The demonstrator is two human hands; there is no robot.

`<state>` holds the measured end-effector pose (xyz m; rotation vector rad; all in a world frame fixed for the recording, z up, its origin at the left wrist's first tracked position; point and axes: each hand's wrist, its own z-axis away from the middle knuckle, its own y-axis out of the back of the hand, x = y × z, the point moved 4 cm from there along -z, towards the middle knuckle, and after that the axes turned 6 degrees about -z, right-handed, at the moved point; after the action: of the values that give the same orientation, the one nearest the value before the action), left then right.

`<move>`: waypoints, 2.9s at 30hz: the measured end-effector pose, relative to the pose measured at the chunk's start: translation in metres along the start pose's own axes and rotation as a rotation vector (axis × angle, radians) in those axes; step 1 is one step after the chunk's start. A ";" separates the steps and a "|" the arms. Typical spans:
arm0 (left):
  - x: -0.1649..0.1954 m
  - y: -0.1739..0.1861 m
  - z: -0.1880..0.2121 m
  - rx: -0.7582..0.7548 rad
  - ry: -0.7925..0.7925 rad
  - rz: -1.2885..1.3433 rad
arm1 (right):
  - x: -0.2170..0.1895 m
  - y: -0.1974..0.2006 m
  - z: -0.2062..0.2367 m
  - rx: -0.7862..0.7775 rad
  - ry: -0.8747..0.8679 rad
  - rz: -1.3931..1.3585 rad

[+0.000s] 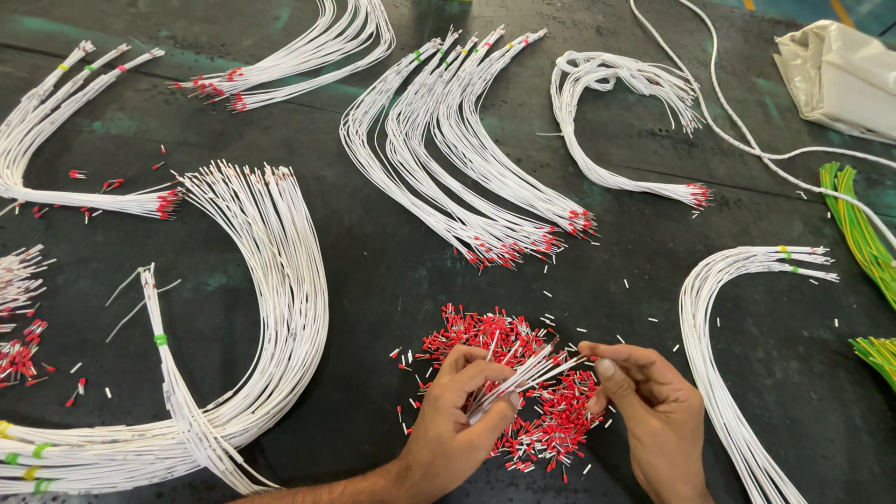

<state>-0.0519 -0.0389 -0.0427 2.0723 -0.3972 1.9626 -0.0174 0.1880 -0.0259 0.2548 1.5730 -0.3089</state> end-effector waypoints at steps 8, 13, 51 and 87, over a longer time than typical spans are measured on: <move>-0.001 -0.002 0.000 -0.024 0.012 0.011 | 0.000 0.002 -0.003 0.013 -0.047 -0.024; -0.001 -0.002 0.000 -0.021 -0.012 -0.011 | 0.000 0.003 -0.004 0.030 -0.047 -0.047; -0.014 -0.004 0.001 0.033 -0.030 0.055 | -0.031 -0.034 0.003 -0.421 0.477 1.118; -0.010 -0.004 -0.002 0.044 0.053 0.007 | -0.016 0.012 0.007 -0.011 0.146 0.081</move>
<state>-0.0523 -0.0343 -0.0523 2.0431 -0.3547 2.0429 -0.0063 0.1970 -0.0107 0.3382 1.7026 -0.2227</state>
